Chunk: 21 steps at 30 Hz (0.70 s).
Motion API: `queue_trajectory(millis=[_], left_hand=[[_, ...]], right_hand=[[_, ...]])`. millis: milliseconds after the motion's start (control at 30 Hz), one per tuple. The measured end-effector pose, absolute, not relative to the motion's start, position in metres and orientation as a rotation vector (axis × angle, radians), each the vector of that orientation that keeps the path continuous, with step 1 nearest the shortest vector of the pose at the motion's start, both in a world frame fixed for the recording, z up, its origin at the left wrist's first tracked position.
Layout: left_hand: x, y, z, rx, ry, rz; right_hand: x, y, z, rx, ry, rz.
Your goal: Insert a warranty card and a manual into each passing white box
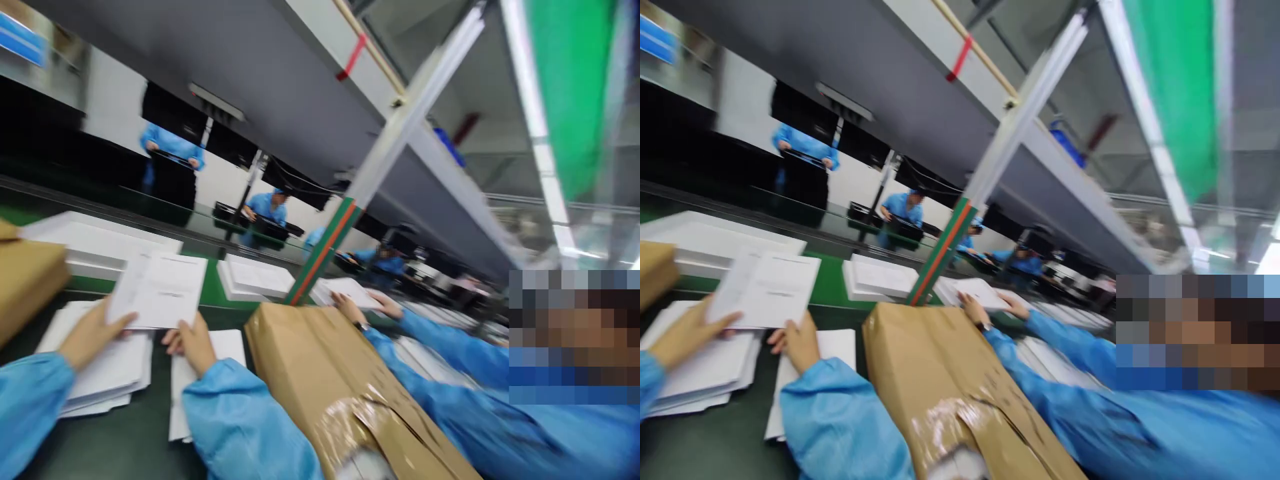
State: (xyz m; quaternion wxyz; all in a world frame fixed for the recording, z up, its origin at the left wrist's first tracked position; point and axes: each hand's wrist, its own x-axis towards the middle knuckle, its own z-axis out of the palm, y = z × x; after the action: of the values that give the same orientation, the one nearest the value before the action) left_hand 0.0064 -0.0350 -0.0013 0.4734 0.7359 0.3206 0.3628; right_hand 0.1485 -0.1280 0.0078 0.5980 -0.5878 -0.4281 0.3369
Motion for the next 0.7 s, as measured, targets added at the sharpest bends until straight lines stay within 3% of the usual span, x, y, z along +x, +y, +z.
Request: queue_trajectory(millis=[700], left_hand=[[0.015,-0.025,0.005,1.654,0.763,0.92]], right_hand=[[0.154,-0.118,0.001,-1.406,-1.083,0.724]])
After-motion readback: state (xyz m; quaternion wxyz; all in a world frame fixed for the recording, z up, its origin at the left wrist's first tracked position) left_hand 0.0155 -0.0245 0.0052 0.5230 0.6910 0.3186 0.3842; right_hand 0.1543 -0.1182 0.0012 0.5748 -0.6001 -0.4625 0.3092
